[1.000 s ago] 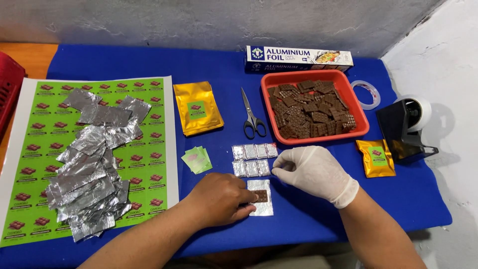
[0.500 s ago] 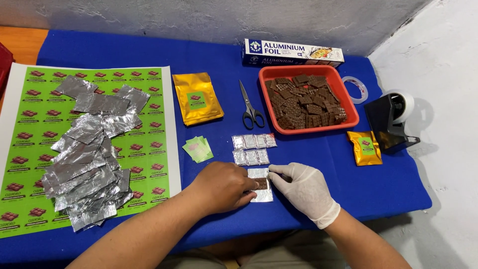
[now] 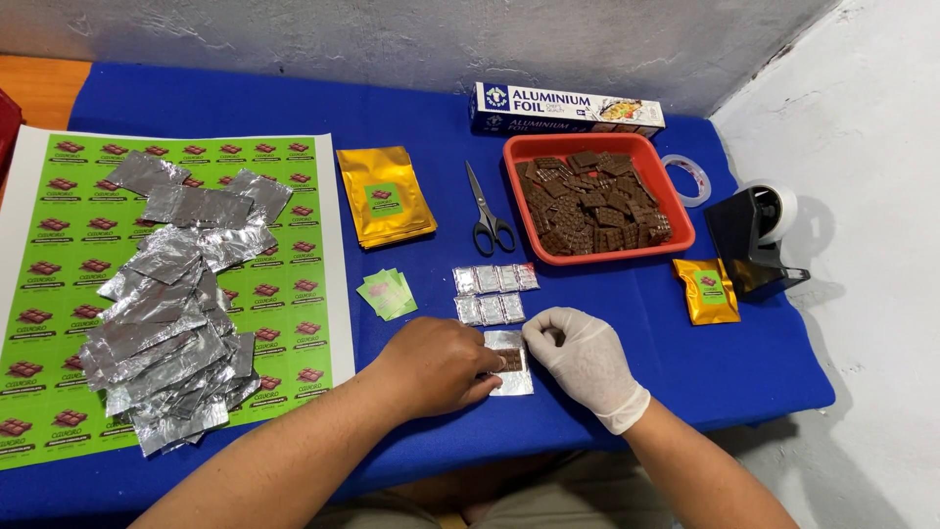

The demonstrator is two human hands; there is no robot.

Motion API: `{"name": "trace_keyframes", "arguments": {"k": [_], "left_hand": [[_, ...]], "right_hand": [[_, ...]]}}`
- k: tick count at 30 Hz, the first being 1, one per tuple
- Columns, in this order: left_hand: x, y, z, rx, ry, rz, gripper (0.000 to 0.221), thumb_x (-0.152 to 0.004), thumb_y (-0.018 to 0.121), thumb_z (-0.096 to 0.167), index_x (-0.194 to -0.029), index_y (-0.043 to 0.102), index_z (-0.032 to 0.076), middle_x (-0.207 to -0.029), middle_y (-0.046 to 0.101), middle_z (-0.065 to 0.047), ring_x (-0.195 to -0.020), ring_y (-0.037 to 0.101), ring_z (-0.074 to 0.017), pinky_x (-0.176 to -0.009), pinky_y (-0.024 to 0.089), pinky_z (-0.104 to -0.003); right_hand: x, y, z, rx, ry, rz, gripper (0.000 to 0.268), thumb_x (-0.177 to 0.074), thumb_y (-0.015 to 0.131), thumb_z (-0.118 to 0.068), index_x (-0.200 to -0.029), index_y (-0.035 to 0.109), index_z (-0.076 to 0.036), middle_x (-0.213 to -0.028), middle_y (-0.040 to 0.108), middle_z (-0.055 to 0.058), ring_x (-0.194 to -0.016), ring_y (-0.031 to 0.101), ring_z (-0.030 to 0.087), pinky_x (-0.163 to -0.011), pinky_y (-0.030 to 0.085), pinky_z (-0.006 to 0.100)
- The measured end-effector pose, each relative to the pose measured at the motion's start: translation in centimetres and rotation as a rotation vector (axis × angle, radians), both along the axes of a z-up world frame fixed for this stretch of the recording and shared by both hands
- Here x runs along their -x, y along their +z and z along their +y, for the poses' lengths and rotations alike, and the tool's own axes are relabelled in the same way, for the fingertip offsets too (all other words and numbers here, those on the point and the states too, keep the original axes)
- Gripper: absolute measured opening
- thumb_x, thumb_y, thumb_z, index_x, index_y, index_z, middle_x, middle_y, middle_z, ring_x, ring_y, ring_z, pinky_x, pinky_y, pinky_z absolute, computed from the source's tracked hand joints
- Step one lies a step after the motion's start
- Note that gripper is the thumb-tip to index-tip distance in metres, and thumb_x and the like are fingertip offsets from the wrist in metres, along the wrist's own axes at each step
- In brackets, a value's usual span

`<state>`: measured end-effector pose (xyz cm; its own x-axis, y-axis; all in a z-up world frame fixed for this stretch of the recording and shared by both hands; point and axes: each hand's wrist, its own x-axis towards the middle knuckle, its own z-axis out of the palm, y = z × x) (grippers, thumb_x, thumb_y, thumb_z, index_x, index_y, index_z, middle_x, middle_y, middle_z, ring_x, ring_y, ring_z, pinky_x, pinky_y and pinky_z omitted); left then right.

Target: The person wraps individual chocolate pieces in aluminum foil, then places the foil-wrapped pieces into a gold pouch. The person folds the pouch to enclose the contents.

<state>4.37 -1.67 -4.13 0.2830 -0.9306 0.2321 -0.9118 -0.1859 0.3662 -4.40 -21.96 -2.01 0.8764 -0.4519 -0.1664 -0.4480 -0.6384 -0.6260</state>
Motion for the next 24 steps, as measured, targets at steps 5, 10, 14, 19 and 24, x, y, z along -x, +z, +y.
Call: {"name": "trace_keyframes", "arguments": {"k": [5, 10, 14, 19, 24], "left_hand": [[0.0, -0.3, 0.0, 0.007, 0.003, -0.019, 0.019, -0.088, 0.064, 0.035, -0.090, 0.079, 0.022, -0.071, 0.070, -0.008, -0.071, 0.072, -0.0297, -0.061, 0.060, -0.042], [0.3, 0.1, 0.0, 0.022, 0.009, -0.036, 0.019, -0.089, 0.064, 0.034, -0.090, 0.079, 0.022, -0.070, 0.071, -0.009, -0.070, 0.072, -0.0300, -0.061, 0.060, -0.042], [0.2, 0.0, 0.0, 0.015, -0.001, -0.041, 0.019, -0.089, 0.064, 0.034, -0.090, 0.078, 0.022, -0.070, 0.070, -0.008, -0.070, 0.071, -0.0295, -0.060, 0.059, -0.041], [0.2, 0.3, 0.0, 0.011, 0.000, -0.042, 0.019, -0.089, 0.064, 0.035, -0.089, 0.078, 0.023, -0.071, 0.070, -0.007, -0.069, 0.072, -0.0290, -0.059, 0.060, -0.041], [0.1, -0.1, -0.1, 0.002, 0.000, -0.031, 0.019, -0.090, 0.064, 0.036, -0.091, 0.078, 0.023, -0.071, 0.070, -0.007, -0.070, 0.071, -0.0291, -0.059, 0.059, -0.041]], "right_hand": [[0.7, 0.4, 0.3, -0.014, 0.064, -0.006, 0.010, -0.087, 0.074, -0.019, -0.079, 0.078, -0.014, -0.063, 0.066, 0.002, -0.062, 0.064, 0.013, -0.054, 0.056, 0.024], [1.1, 1.0, 0.2, -0.015, 0.176, 0.003, 0.010, -0.086, 0.073, -0.014, -0.076, 0.073, -0.013, -0.069, 0.069, 0.004, -0.068, 0.069, 0.017, -0.057, 0.058, 0.027], [1.7, 0.6, -0.3, 0.069, 0.282, -0.079, 0.005, -0.083, 0.078, -0.014, -0.084, 0.074, -0.017, -0.085, 0.073, 0.000, -0.087, 0.071, 0.018, -0.078, 0.059, 0.030], [1.4, 0.8, 0.4, 0.028, 0.305, -0.159, 0.015, -0.079, 0.083, -0.010, -0.089, 0.073, -0.016, -0.092, 0.076, 0.001, -0.096, 0.072, 0.021, -0.087, 0.059, 0.035], [1.1, -0.8, 0.0, 0.041, 0.280, -0.115, 0.014, -0.078, 0.079, -0.008, -0.087, 0.073, -0.018, -0.085, 0.075, 0.001, -0.092, 0.071, 0.021, -0.084, 0.059, 0.034]]}}
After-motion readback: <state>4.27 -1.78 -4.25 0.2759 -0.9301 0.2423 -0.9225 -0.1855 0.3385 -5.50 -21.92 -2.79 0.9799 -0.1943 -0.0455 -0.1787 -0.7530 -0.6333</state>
